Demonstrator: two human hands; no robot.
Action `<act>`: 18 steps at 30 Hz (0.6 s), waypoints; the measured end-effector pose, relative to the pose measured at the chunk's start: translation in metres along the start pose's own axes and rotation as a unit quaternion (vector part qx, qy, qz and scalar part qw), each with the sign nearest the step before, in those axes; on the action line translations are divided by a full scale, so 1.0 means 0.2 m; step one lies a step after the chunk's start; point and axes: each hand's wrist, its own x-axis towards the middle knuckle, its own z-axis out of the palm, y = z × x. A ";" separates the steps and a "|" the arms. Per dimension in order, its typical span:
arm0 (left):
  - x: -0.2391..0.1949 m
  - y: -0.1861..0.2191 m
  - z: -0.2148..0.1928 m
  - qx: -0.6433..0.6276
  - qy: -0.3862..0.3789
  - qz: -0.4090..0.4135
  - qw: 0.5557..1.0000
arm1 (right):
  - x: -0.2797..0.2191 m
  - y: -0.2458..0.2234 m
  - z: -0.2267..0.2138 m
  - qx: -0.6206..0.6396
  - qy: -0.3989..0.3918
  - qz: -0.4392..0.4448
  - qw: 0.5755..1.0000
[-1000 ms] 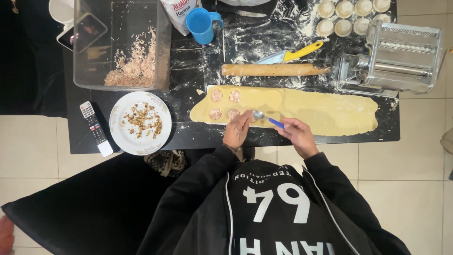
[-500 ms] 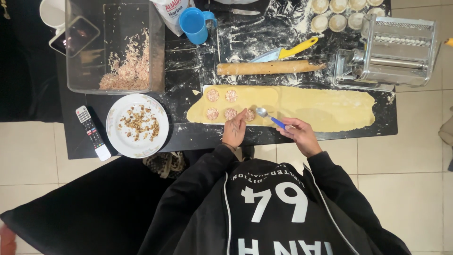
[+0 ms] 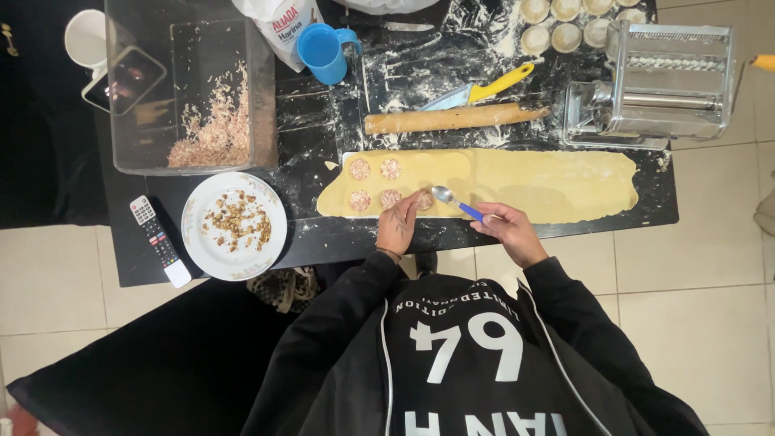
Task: Placing filling onto dough sheets using a spoon and preparing to fold dumplings on a kitchen table.
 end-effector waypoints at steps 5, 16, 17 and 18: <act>0.01 -0.05 0.03 0.004 0.028 0.052 0.998 | -0.01 -0.03 0.02 -0.039 -0.017 0.004 0.999; 0.07 0.06 -0.02 0.057 0.007 0.050 0.997 | 0.00 0.00 0.00 -0.111 -0.035 0.005 0.993; 0.07 0.06 -0.03 0.074 0.019 0.068 0.995 | 0.01 0.03 -0.02 -0.121 -0.036 0.012 0.992; 0.06 0.07 -0.04 0.092 0.031 0.084 0.992 | 0.02 0.07 -0.04 -0.132 -0.037 0.020 0.990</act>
